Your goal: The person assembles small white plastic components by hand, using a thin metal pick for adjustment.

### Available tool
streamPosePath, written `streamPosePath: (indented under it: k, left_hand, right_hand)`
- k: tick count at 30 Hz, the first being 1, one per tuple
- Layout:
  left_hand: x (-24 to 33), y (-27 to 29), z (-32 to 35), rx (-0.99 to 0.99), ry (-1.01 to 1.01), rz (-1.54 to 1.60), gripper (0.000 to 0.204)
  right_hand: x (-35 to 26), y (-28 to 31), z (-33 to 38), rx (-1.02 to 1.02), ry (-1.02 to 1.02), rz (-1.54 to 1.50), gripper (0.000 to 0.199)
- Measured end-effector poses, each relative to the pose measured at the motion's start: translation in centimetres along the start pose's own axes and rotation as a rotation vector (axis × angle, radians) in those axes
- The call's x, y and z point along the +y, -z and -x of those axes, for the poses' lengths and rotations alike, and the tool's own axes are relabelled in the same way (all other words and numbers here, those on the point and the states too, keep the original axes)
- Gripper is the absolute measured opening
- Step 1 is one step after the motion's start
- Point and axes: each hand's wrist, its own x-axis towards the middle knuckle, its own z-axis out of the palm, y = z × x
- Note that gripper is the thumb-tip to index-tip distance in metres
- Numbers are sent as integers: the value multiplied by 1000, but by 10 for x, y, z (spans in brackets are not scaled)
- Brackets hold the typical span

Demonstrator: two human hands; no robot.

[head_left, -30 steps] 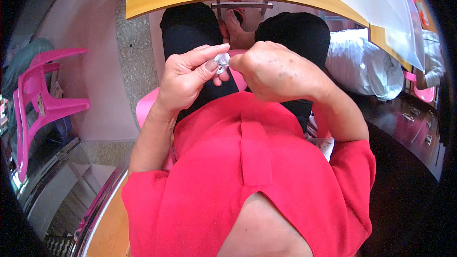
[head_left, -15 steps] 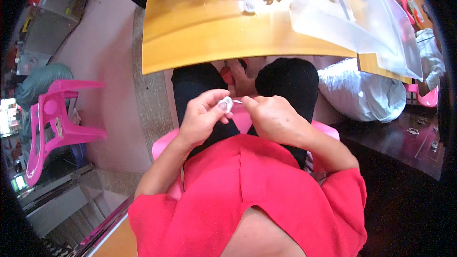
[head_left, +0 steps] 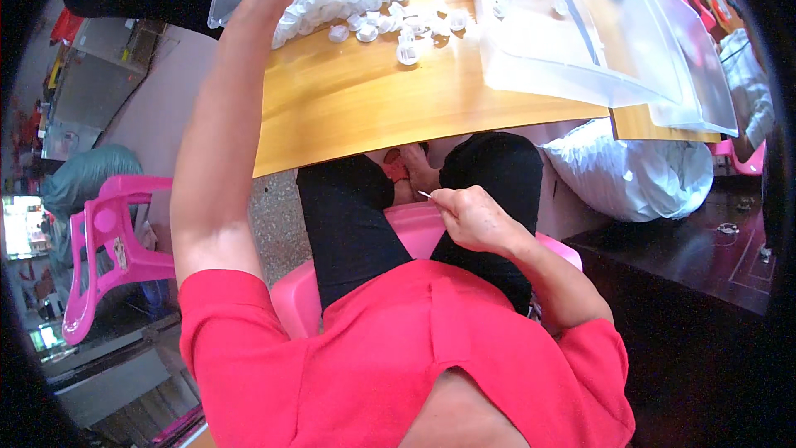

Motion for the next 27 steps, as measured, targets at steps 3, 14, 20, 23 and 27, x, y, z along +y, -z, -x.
streamPosePath:
  k: [3, 14, 20, 23, 27]
  left_hand:
    - [-16, -36, -4, 751, -444, -499, 24]
    - [-77, -143, 44, 321, -249, -449, 27]
    - [-77, -152, 48, 389, -379, -458, 22]
    - [-79, -152, 53, 383, -442, -394, 25]
    - [-70, -143, 74, 379, -489, -219, 26]
  right_hand:
    - [5, 1, 0, -20, 3, 32, 13]
    - [7, 1, -2, -39, 80, 71, 12]
    - [3, 7, 1, -50, 76, 106, 13]
    - [3, 5, -1, -69, 78, 100, 11]
    - [5, 4, 2, -89, 65, 107, 8]
